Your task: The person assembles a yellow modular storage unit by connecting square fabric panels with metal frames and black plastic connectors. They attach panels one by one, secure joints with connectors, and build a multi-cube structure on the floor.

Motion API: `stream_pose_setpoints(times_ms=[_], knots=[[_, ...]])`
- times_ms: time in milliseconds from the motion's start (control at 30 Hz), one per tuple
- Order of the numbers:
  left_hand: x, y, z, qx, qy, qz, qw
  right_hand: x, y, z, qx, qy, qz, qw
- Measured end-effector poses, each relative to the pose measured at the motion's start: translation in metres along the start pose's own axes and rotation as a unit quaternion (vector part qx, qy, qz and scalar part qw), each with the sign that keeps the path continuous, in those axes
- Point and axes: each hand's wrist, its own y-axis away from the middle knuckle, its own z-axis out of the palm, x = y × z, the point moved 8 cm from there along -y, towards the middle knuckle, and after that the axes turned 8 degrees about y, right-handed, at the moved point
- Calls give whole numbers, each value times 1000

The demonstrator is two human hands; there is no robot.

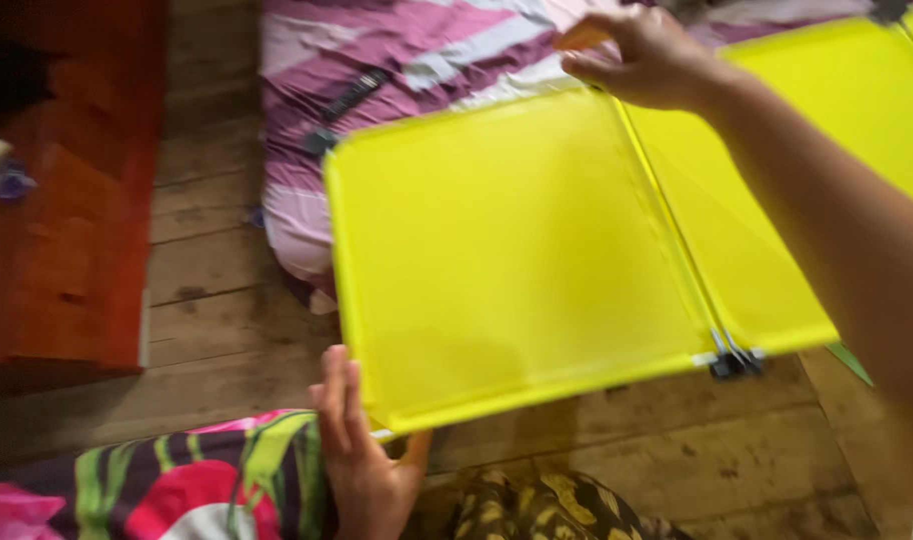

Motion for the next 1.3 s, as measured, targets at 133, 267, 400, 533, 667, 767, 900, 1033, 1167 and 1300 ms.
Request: stream_pose_setpoints(times_ms=[133, 267, 400, 533, 667, 767, 900, 1033, 1167, 1300], knots=[[9, 50, -5, 90, -62, 56, 992, -89, 135, -80, 63, -57, -106, 991], [22, 115, 10, 107, 13, 61, 992, -86, 337, -100, 210, -267, -13, 941], [38, 161, 38, 30, 85, 37, 995, -7, 464, 36, 282, -422, 175, 844], [55, 179, 56, -61, 122, 36, 990, 86, 460, 204, 157, -349, 386, 839], [45, 181, 75, -132, 135, -12, 982, 115, 397, 228, 196, -11, 288, 937], [32, 185, 88, -158, 136, -1, 978, 119, 348, 228, 120, 46, 290, 949], [8, 195, 103, -179, 142, 25, 973, 101, 313, 236, 40, 95, 248, 963], [-4, 203, 117, -175, 169, 42, 969, 74, 309, 260, 22, 195, 184, 963], [1, 215, 142, -271, 251, -10, 929, 77, 319, 275, 62, 200, 188, 960], [22, 218, 145, -291, 295, -36, 909, 72, 356, 258, 229, 75, 259, 935]])
